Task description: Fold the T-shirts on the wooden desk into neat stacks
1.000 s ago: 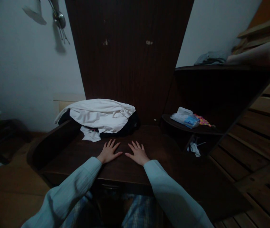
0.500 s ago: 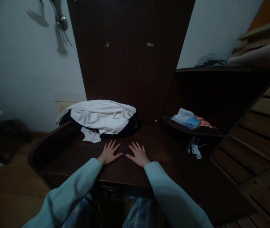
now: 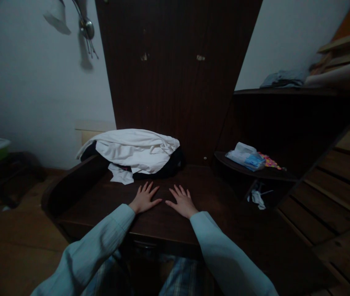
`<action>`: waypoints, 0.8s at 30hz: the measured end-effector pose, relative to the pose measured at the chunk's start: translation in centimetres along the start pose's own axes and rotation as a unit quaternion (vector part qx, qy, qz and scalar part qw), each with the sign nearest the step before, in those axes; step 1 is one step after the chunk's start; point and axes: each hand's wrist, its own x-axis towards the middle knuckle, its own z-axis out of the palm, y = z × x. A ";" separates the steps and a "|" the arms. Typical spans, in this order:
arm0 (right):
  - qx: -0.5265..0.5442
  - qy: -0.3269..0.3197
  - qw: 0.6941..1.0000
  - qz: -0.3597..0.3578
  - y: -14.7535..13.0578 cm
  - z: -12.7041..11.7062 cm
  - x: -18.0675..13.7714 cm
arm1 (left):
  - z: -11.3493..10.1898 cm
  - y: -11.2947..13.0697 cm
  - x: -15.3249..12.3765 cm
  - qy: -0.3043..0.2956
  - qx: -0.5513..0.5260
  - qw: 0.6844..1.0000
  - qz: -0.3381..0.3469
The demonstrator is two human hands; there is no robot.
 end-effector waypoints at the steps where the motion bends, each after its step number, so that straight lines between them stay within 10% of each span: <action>1: 0.005 0.004 1.000 -0.002 0.1 0.1 0.0 | 0.0 0.0 0.0 0.001 -0.005 1.000 0.001; 9: 0.184 0.218 0.958 0.016 1.4 0.3 -0.1 | -1.9 -3.0 0.1 0.131 -0.168 0.977 -0.023; 14: 0.256 0.195 0.945 0.062 1.4 -0.3 0.6 | -2.5 -7.9 -0.3 0.161 -0.201 0.964 -0.072; 24: 0.323 0.257 0.911 0.007 -0.4 -6.3 14.2 | -1.6 -9.6 -0.4 0.167 -0.227 0.957 -0.061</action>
